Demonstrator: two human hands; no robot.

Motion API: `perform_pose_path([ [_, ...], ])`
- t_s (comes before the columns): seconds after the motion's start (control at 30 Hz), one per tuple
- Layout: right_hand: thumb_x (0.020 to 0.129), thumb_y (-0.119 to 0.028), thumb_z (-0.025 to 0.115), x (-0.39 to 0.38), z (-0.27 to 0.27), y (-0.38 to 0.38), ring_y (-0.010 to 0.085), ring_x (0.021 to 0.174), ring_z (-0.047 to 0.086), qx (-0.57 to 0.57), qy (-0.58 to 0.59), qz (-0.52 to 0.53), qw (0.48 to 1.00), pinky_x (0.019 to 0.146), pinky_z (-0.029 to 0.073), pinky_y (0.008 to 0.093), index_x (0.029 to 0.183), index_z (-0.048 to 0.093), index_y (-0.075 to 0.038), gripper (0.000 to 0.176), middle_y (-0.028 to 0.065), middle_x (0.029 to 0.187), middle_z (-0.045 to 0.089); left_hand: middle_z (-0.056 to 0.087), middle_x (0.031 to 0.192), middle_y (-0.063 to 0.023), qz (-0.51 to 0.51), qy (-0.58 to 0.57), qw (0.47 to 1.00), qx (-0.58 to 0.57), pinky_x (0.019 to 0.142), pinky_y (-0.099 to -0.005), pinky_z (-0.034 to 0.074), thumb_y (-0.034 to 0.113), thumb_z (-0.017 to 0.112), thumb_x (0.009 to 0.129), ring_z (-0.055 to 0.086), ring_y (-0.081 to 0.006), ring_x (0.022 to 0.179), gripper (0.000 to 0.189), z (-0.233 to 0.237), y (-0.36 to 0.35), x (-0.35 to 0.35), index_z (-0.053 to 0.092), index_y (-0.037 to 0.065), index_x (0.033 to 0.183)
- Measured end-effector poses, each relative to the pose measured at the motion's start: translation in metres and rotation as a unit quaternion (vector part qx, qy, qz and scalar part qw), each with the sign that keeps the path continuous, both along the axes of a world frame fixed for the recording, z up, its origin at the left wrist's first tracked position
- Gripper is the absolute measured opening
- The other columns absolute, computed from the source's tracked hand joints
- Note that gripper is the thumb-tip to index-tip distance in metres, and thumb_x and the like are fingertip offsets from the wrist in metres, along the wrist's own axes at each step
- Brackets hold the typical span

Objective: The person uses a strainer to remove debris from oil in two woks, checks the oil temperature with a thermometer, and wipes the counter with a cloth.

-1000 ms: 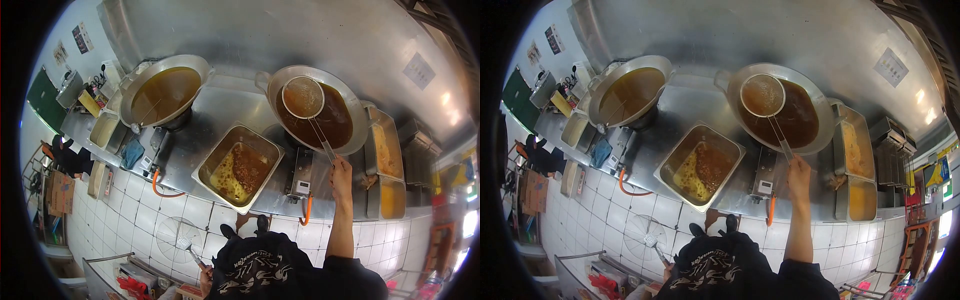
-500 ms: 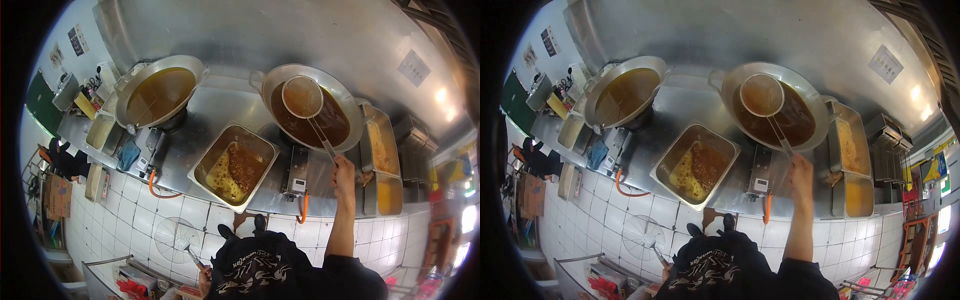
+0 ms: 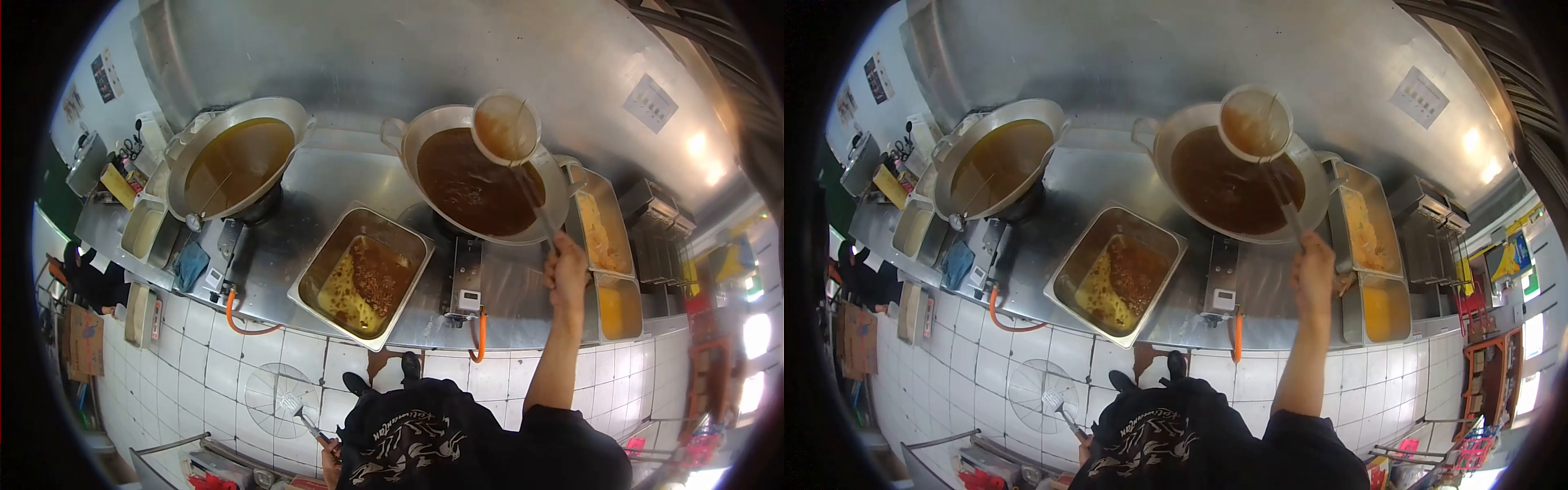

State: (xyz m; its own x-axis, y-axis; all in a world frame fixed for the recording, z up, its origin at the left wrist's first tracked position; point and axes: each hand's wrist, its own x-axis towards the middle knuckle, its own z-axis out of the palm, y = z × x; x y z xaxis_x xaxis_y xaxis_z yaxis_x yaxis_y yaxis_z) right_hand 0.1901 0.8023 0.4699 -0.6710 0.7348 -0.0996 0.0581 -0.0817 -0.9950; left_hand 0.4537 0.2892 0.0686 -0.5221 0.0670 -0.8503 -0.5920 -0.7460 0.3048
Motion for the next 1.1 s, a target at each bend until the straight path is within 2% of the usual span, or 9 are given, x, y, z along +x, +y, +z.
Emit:
perform_pose_path([
  [0.13, 0.092, -0.018, 0.044, 0.007, -0.041, 0.011, 0.0049, 0.037, 0.024, -0.101, -0.005, 0.027, 0.994, 0.030, 0.017, 0.0220, 0.069, 0.041, -0.015, 0.023, -0.0053, 0.051, 0.028, 0.033, 0.052, 0.0062, 0.016, 0.008, 1.000, 0.003, 0.040, -0.0217, 0.024, 0.008, 0.065, 0.080, 0.028, -0.0080, 0.042, 0.028, -0.024, -0.004, 0.006, 0.042, 0.016, 0.067],
  [0.4, 0.092, -0.019, 0.045, 0.004, 0.038, 0.019, 0.0038, 0.037, 0.023, -0.008, 0.053, 0.001, 0.999, 0.031, 0.017, 0.0213, 0.076, 0.045, -0.013, 0.018, -0.0065, 0.051, 0.028, 0.034, 0.056, 0.0065, 0.006, -0.016, 1.000, -0.006, 0.040, -0.0216, 0.022, 0.010, 0.065, 0.081, 0.029, -0.0071, 0.045, 0.025, -0.025, -0.004, 0.011, 0.043, 0.016, 0.070],
  [0.53, 0.092, -0.018, 0.045, -0.003, 0.012, 0.017, 0.0040, 0.038, 0.025, 0.024, 0.040, -0.020, 0.999, 0.032, 0.017, 0.0213, 0.085, 0.053, -0.008, 0.014, -0.0067, 0.052, 0.028, 0.034, 0.058, 0.0068, 0.027, 0.011, 0.999, 0.021, 0.042, -0.0203, 0.023, 0.013, 0.064, 0.082, 0.030, -0.0068, 0.048, 0.024, -0.041, -0.006, 0.016, 0.043, 0.016, 0.072],
  [0.7, 0.092, -0.017, 0.044, -0.005, -0.035, 0.025, 0.0047, 0.038, 0.024, -0.081, 0.010, 0.009, 0.997, 0.032, 0.017, 0.0219, 0.072, 0.042, -0.016, 0.020, -0.0053, 0.052, 0.029, 0.034, 0.060, 0.0065, -0.012, -0.007, 1.000, -0.004, 0.046, -0.0189, 0.026, 0.012, 0.063, 0.083, 0.030, -0.0063, 0.050, 0.022, 0.039, 0.013, -0.009, 0.043, 0.016, 0.074],
  [0.77, 0.092, -0.017, 0.043, -0.005, -0.034, 0.034, 0.0048, 0.038, 0.023, -0.097, 0.002, 0.027, 0.995, 0.032, 0.017, 0.0216, 0.073, 0.041, -0.016, 0.020, -0.0058, 0.052, 0.028, 0.035, 0.060, 0.0066, 0.050, 0.098, 0.992, -0.066, 0.045, -0.0193, 0.028, 0.012, 0.063, 0.083, 0.030, -0.0057, 0.049, 0.021, 0.072, 0.032, -0.019, 0.044, 0.015, 0.074],
  [0.83, 0.092, -0.017, 0.043, -0.005, -0.005, 0.033, 0.0048, 0.038, 0.022, -0.076, 0.008, 0.017, 0.997, 0.032, 0.016, 0.0215, 0.072, 0.041, -0.016, 0.020, -0.0059, 0.052, 0.028, 0.034, 0.058, 0.0068, 0.042, 0.061, 0.997, -0.030, 0.045, -0.0194, 0.030, 0.011, 0.063, 0.082, 0.032, -0.0058, 0.048, 0.021, 0.042, 0.019, -0.010, 0.044, 0.015, 0.073],
  [0.9, 0.093, -0.016, 0.043, -0.002, 0.024, 0.030, 0.0047, 0.038, 0.022, -0.055, 0.015, 0.002, 0.998, 0.032, 0.016, 0.0213, 0.072, 0.040, -0.016, 0.021, -0.0061, 0.052, 0.027, 0.035, 0.055, 0.0065, 0.043, 0.011, 0.998, -0.042, 0.044, -0.0189, 0.031, 0.010, 0.064, 0.080, 0.033, -0.0068, 0.045, 0.023, 0.062, 0.025, -0.018, 0.044, 0.015, 0.071],
  [1.0, 0.092, -0.020, 0.047, 0.002, 0.051, 0.023, 0.0046, 0.038, 0.023, -0.001, 0.061, 0.016, 0.998, 0.031, 0.016, 0.0215, 0.075, 0.044, -0.016, 0.017, -0.0072, 0.051, 0.028, 0.036, 0.053, 0.0057, 0.073, -0.014, 0.997, 0.032, 0.043, -0.0195, 0.032, 0.008, 0.066, 0.078, 0.034, -0.0078, 0.043, 0.024, -0.009, 0.008, 0.005, 0.045, 0.015, 0.068],
  [1.1, 0.092, -0.017, 0.047, 0.001, 0.015, 0.034, 0.0047, 0.037, 0.022, -0.049, 0.042, -0.018, 0.998, 0.030, 0.015, 0.0209, 0.072, 0.041, -0.015, 0.021, -0.0065, 0.052, 0.028, 0.037, 0.051, 0.0050, 0.058, -0.019, 0.998, 0.011, 0.042, -0.0205, 0.032, 0.006, 0.066, 0.077, 0.034, -0.0082, 0.040, 0.025, 0.001, 0.010, 0.004, 0.045, 0.015, 0.066],
])
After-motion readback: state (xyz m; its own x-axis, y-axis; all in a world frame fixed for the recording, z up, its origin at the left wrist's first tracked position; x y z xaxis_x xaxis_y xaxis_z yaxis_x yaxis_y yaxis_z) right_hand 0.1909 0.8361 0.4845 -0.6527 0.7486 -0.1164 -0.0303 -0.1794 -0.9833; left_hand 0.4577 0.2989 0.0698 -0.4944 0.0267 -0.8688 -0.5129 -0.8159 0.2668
